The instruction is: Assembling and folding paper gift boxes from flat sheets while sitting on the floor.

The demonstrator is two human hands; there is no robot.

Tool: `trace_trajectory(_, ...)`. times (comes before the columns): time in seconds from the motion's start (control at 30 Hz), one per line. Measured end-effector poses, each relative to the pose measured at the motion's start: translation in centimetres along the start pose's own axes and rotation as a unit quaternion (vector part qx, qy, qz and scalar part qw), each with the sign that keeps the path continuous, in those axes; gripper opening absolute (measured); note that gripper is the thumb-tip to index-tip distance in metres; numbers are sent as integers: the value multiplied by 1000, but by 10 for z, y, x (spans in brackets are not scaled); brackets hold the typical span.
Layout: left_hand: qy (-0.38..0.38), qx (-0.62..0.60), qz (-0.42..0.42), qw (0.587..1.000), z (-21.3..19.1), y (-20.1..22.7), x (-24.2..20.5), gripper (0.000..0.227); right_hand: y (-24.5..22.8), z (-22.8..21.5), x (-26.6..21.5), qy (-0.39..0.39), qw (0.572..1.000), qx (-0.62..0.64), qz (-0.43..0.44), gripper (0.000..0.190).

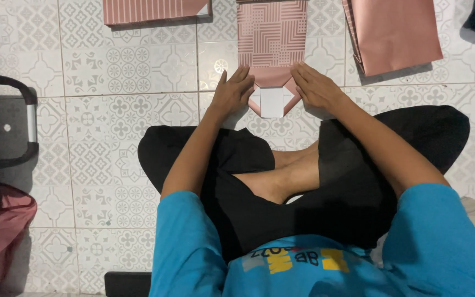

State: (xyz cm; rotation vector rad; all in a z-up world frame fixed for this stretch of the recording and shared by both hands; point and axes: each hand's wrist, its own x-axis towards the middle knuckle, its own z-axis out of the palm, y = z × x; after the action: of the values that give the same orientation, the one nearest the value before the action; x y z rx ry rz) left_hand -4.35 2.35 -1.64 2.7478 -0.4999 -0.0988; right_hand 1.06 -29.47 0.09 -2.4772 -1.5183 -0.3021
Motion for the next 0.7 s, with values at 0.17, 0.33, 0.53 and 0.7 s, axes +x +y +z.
trace_trajectory(0.17, -99, 29, 21, 994, 6, -11, -2, 49, -5, 17, -9, 4, 994, 91, 53, 44)
trace_trajectory(0.33, -152, 46, 23, 987, -2, 0, -5, 66, -10, 12, -10, -87, 974, 158, 139, 57)
trace_trajectory(0.53, -131, 72, 36, 988, -7, 11, -16, 99, -24, -11, -4, -104, 975, 135, 142, 91)
trace_trajectory(0.7, -56, 47, 92, 993, 25, -4, -13, 93, -34, -13, 0, -49, 994, 39, 84, 100)
